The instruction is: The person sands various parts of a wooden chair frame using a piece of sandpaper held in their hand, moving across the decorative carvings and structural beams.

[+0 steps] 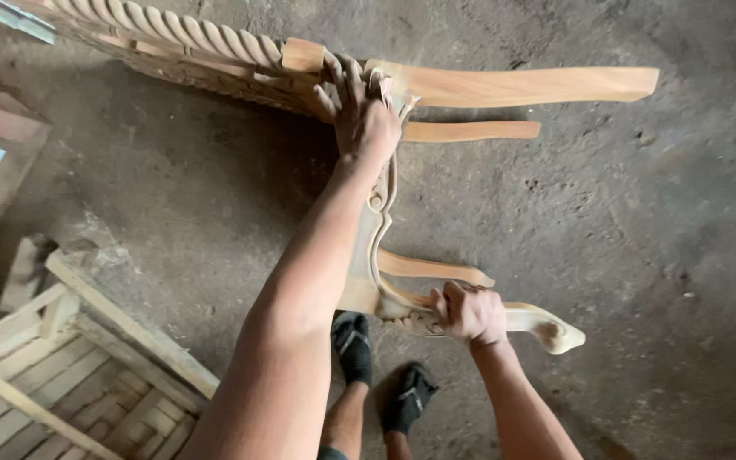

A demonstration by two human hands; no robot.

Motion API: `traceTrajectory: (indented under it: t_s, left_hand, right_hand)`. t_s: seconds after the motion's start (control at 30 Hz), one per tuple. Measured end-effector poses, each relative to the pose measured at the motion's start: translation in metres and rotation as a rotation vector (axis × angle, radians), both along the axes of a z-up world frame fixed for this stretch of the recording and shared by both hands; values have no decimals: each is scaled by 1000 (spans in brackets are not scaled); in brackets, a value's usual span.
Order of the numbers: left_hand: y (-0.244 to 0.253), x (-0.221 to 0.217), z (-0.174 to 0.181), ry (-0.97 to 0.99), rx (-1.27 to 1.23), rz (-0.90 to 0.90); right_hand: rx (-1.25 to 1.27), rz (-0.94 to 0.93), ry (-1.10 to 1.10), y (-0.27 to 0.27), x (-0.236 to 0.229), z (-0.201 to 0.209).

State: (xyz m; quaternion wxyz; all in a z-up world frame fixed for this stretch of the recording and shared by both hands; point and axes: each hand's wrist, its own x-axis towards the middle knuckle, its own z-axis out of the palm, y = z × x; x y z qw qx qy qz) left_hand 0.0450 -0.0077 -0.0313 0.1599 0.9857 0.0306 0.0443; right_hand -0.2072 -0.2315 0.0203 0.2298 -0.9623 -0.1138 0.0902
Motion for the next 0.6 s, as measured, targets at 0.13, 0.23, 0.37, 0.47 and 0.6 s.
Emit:
traceTrajectory:
  t_s: [0.13,0.23,0.37,0.47,0.6]
  left_hand:
    - [18,-123,42,-63,-189,-39]
    - [28,-254,97,201,-208,9]
    - [45,-337,136,234,-440,260]
    - [34,-326,147,230,-1371,780]
    - [-15,-256,153,24,-1768,893]
  right_hand:
    - [27,36,-50,-5,5,2]
    - [-5,1,40,-5,2,5]
    - [-26,14,91,-4,4,7]
    - [68,32,76,-5,0,11]
    - [-5,53,182,-4,11,15]
